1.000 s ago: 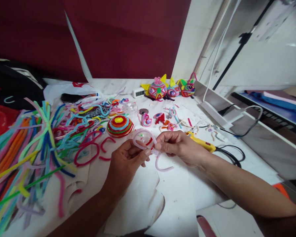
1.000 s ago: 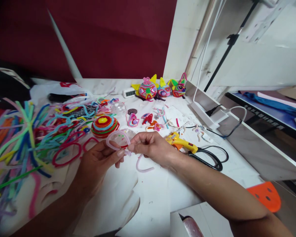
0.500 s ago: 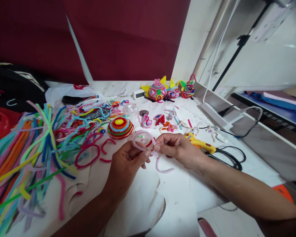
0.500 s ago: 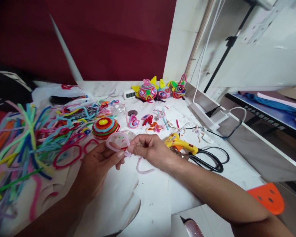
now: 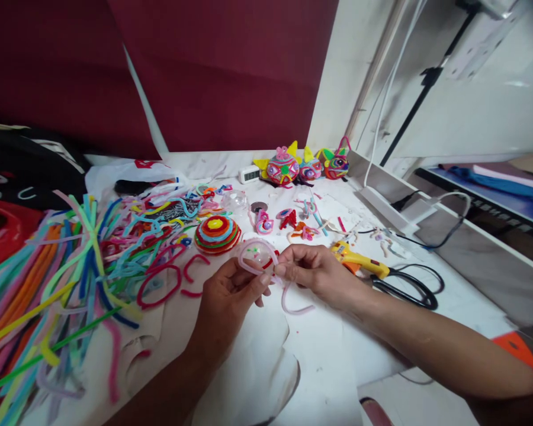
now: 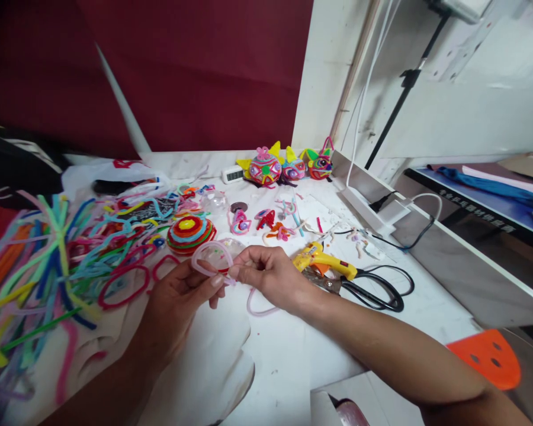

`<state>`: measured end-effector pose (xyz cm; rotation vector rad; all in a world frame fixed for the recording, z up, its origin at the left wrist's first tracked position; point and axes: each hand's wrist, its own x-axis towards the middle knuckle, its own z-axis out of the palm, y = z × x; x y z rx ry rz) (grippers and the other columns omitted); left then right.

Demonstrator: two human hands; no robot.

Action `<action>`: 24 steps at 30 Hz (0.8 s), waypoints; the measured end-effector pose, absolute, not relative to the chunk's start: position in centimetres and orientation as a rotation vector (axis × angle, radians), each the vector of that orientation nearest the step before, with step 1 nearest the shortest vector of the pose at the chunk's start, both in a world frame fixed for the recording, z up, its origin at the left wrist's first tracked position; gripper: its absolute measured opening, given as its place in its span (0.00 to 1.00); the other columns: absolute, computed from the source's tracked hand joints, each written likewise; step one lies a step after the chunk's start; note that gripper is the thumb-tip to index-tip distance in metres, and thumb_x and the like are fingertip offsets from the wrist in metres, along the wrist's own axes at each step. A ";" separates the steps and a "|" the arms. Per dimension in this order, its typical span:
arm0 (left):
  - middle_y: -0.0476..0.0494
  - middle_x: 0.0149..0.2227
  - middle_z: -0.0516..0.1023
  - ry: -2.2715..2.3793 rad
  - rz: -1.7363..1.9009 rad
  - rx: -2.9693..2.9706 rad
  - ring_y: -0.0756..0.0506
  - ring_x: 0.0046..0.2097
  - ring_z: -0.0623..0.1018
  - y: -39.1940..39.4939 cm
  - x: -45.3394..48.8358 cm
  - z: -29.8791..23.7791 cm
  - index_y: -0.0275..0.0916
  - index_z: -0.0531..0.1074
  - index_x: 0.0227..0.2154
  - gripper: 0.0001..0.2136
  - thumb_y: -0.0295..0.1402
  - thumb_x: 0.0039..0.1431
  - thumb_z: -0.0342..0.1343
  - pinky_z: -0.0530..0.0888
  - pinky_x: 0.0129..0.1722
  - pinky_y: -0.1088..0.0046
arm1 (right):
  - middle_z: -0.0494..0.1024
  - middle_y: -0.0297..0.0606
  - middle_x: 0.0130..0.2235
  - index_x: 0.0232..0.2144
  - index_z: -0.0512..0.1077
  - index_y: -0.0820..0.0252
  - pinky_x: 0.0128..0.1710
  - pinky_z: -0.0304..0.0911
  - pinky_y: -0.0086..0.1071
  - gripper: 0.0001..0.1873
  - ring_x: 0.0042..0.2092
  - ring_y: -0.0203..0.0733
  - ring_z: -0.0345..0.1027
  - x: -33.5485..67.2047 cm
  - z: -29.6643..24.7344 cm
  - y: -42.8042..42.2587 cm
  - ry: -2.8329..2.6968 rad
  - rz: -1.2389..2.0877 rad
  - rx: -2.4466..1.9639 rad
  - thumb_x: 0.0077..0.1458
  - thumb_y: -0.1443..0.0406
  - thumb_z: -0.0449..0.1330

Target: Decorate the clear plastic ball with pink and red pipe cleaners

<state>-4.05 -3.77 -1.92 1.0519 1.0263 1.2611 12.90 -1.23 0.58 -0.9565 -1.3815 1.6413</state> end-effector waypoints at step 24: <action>0.47 0.27 0.80 1.099 1.266 1.023 0.49 0.29 0.77 -3.5 -4.1 -2.1 0.36 0.72 0.34 0.12 0.33 0.47 0.67 0.72 0.23 0.78 | 0.66 0.29 0.24 0.28 0.69 0.60 0.30 0.54 0.31 0.19 0.29 0.35 0.61 12.2 -0.2 -1.4 -1.427 1.549 -0.993 0.46 0.52 0.67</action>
